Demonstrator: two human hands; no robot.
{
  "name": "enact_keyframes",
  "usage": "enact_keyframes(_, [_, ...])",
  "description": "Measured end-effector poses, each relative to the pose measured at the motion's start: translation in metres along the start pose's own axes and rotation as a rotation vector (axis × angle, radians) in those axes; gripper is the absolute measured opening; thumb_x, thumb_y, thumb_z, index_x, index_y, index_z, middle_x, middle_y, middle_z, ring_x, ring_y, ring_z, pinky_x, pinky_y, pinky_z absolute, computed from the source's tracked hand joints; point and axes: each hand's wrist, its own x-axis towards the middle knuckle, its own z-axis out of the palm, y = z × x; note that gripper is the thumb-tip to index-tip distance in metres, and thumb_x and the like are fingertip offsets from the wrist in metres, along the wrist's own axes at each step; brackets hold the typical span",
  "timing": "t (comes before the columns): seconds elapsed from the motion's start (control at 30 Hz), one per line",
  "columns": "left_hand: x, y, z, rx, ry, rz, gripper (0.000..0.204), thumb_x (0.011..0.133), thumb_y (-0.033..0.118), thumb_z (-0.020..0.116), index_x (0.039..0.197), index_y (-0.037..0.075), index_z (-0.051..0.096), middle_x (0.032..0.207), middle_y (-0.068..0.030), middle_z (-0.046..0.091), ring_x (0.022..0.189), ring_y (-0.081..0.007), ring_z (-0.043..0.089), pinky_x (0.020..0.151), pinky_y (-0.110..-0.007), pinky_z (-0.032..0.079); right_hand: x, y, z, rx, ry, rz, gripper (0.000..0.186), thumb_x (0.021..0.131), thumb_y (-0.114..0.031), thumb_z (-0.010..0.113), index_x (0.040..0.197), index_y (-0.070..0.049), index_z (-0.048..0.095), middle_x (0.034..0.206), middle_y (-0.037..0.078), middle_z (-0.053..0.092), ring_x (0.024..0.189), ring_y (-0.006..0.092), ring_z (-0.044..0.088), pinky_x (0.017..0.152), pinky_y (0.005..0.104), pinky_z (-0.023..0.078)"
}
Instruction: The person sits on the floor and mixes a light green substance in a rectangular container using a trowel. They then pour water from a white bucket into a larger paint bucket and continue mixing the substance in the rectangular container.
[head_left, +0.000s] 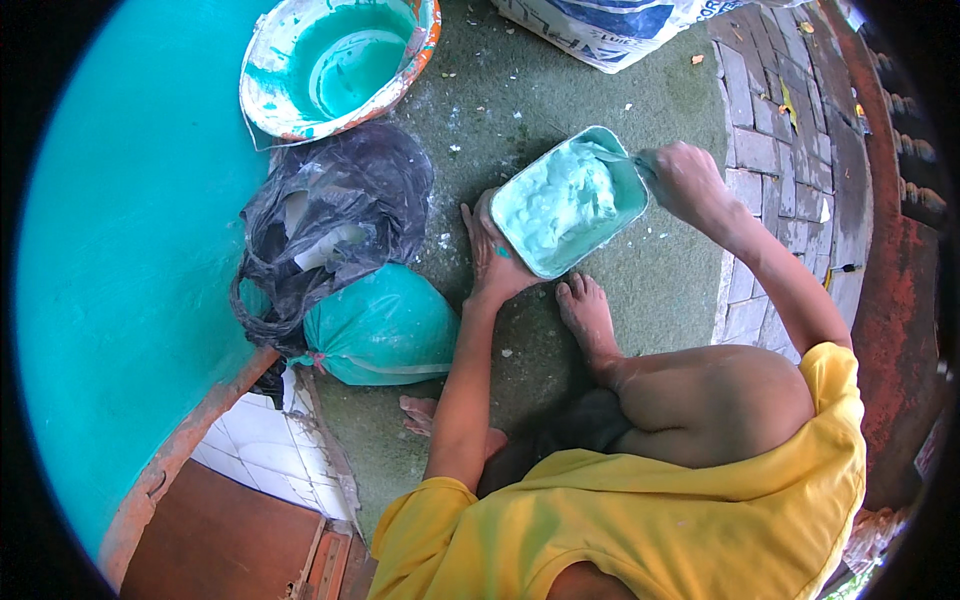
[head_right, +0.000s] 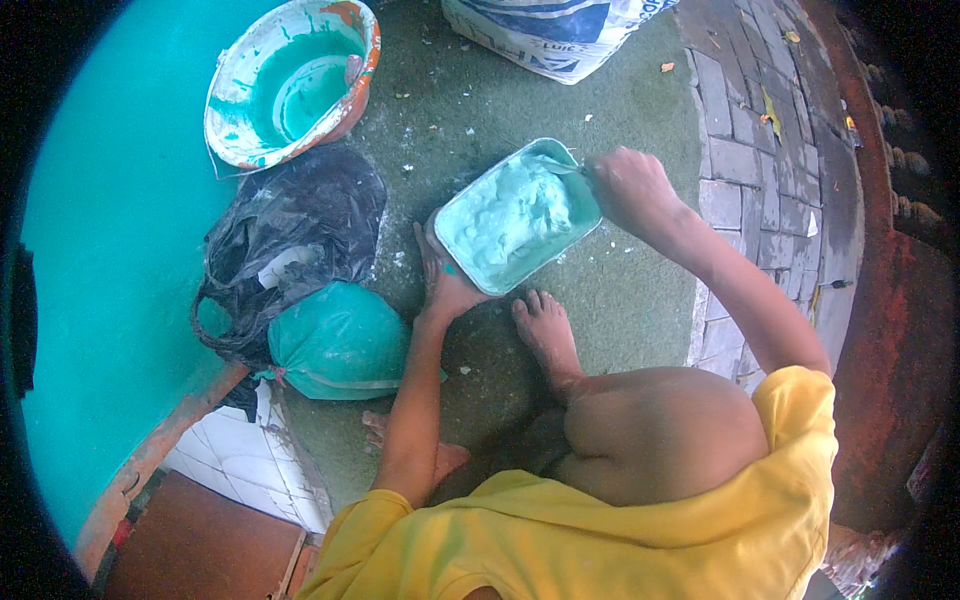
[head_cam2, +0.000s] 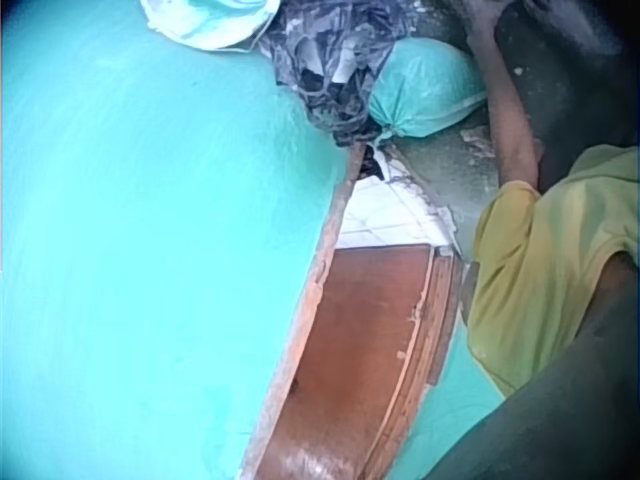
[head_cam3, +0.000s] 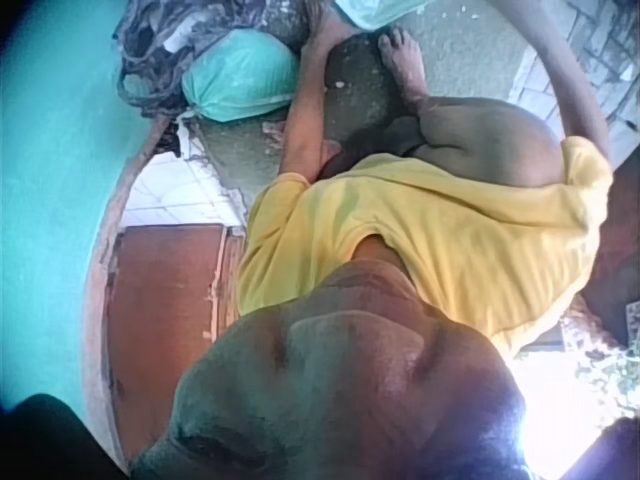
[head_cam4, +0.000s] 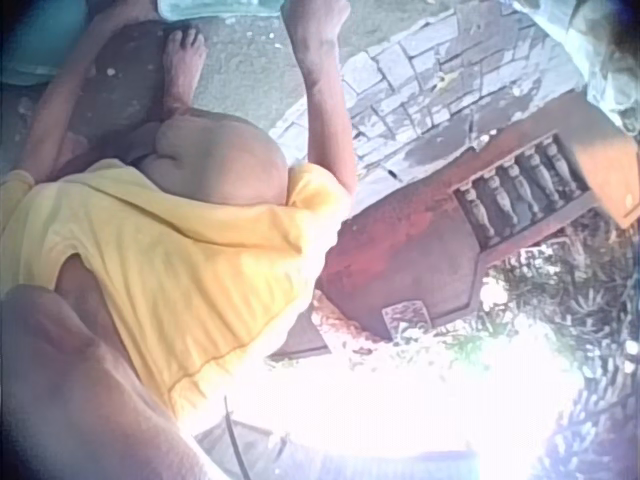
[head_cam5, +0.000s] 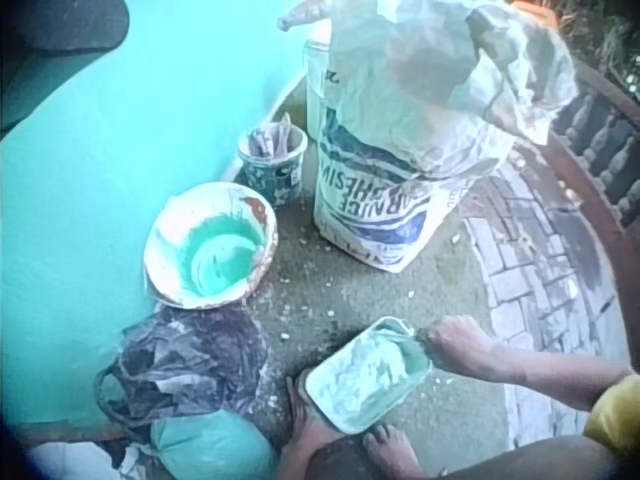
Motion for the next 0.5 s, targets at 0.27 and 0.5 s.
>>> enact_keyframes(0.27, [-0.003, -0.008, 0.004, 0.035, -0.016, -0.006, 0.135, 0.043, 0.054, 0.085, 0.138, 0.0, 0.006, 0.138, -0.0221, 0.025, 0.133, -0.0383, 0.026, 0.112, -0.061, 0.003, 0.057, -0.034, -0.012, -0.059, 0.035, -0.534, 0.005, 0.074, -0.007, 0.061, 0.073, -0.003, 0.064, 0.074, 0.012, 0.064, 0.075, 0.0293, 0.065, 0.065, 0.0393, 0.053])
enact_keyframes(0.5, [0.009, -0.015, -0.009, 0.104, -0.086, 0.047, 0.136, 0.04, 0.054, 0.085, 0.138, -0.003, 0.009, 0.137, -0.0235, 0.028, 0.134, -0.0389, 0.025, 0.112, -0.061, 0.005, 0.047, -0.078, -0.024, -0.089, -0.017, -0.746, 0.006, 0.075, -0.004, 0.06, 0.074, -0.003, 0.065, 0.076, 0.012, 0.066, 0.077, 0.028, 0.066, 0.065, 0.0388, 0.053])
